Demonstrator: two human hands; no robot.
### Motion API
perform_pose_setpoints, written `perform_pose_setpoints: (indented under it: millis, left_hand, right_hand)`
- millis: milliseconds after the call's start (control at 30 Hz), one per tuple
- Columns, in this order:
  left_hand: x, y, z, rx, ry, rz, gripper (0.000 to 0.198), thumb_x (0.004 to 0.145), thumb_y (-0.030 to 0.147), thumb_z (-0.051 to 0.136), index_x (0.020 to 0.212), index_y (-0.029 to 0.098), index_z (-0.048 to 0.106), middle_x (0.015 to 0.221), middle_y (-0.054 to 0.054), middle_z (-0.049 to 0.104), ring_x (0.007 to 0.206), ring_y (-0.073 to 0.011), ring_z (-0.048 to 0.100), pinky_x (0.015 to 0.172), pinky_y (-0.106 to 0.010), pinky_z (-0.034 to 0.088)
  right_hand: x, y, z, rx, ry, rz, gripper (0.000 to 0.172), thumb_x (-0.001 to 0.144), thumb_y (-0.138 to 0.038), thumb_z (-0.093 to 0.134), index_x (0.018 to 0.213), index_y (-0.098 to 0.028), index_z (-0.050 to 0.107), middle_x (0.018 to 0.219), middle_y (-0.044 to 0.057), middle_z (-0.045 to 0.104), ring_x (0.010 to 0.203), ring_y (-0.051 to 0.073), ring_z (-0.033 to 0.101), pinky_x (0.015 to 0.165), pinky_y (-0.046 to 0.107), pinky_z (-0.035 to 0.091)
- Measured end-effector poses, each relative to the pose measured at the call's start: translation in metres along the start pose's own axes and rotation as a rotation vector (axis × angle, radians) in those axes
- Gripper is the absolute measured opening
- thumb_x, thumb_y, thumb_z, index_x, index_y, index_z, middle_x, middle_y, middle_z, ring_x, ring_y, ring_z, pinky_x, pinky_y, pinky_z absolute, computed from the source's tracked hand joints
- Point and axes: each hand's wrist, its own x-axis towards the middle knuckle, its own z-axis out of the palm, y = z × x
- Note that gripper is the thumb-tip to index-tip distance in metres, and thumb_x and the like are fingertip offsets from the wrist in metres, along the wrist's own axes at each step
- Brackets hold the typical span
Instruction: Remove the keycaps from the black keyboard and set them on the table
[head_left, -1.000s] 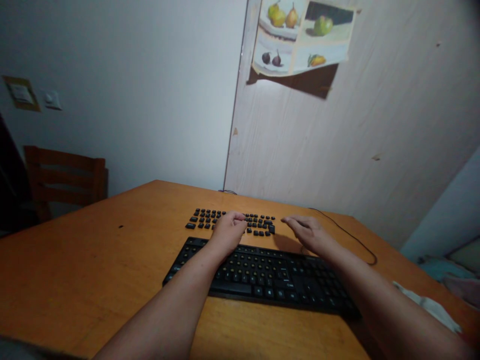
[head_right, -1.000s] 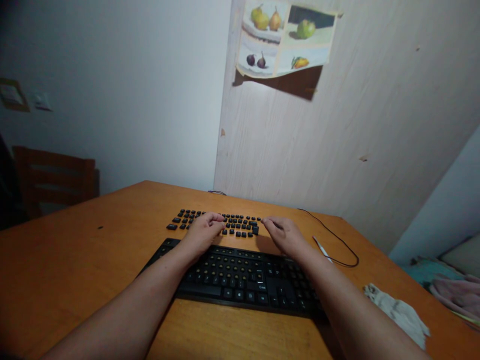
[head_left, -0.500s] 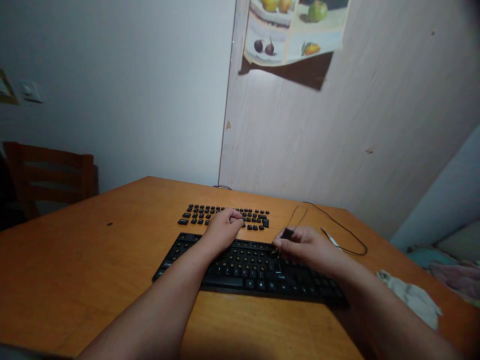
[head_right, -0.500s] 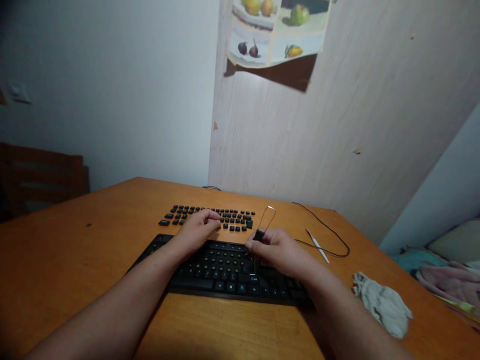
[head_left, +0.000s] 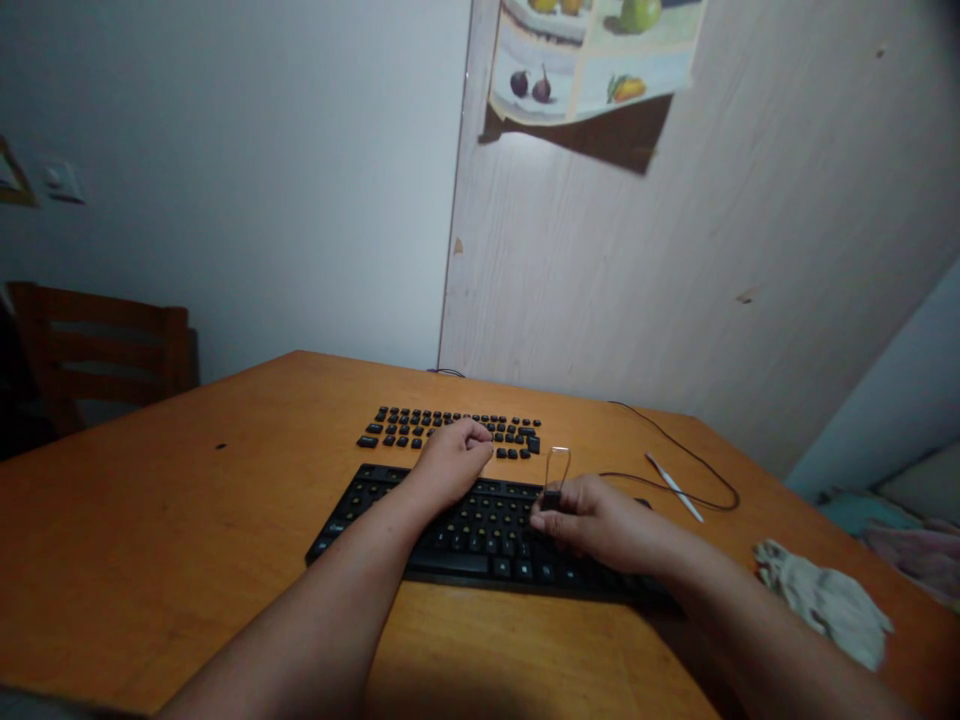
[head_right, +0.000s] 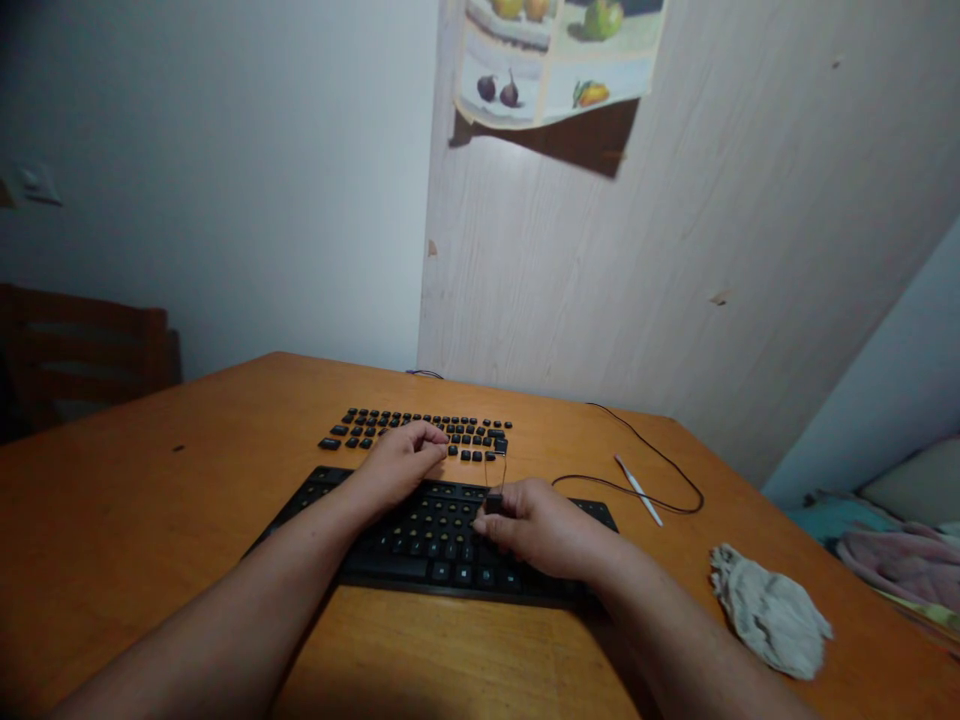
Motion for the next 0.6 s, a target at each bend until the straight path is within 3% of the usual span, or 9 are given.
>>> perform_pose_setpoints:
  millis: [100,233,433,600]
  left_hand:
    - [0.0,-0.001,0.001,0.005,-0.014,-0.001,0.017,0.075,0.027,0.059,0.085,0.016,0.066,0.077,-0.004,0.066,0.071,-0.0162,0.058,0.064,-0.026,0.042]
    - [0.0,0.0,0.004,0.001,-0.074,-0.018,0.017,0.075,0.026,0.057,0.084,0.016,0.066,0.078,-0.004,0.066,0.071,-0.0161,0.058,0.064,-0.026,0.041]
    - [-0.008,0.01,0.006,0.005,-0.295,-0.049,0.017,0.073,0.024,0.054,0.082,0.014,0.065,0.069,-0.001,0.06,0.063,-0.0132,0.051,0.056,-0.023,0.035]
    - [-0.011,0.016,0.003,0.075,-0.369,-0.056,0.018,0.071,0.022,0.053,0.08,0.015,0.066,0.067,0.0,0.058,0.062,-0.0123,0.048,0.054,-0.022,0.032]
  right_hand:
    - [0.001,-0.002,0.003,0.038,0.018,0.063,0.026,0.086,-0.044,0.057,0.076,-0.02,0.059,0.055,-0.005,0.049,0.046,0.008,0.042,0.043,0.019,0.033]
    - [0.003,-0.008,0.008,0.096,0.14,0.148,0.028,0.083,-0.046,0.058,0.073,-0.02,0.056,0.053,-0.004,0.052,0.044,0.009,0.046,0.04,0.02,0.033]
    - [0.01,-0.009,0.01,0.255,0.249,0.274,0.012,0.076,-0.026,0.058,0.07,-0.021,0.048,0.048,-0.007,0.048,0.038,0.008,0.041,0.036,0.019,0.027]
    - [0.012,0.0,0.011,0.306,0.272,0.262,0.012,0.072,-0.021,0.054,0.065,-0.022,0.045,0.048,-0.005,0.052,0.037,0.009,0.041,0.034,0.02,0.025]
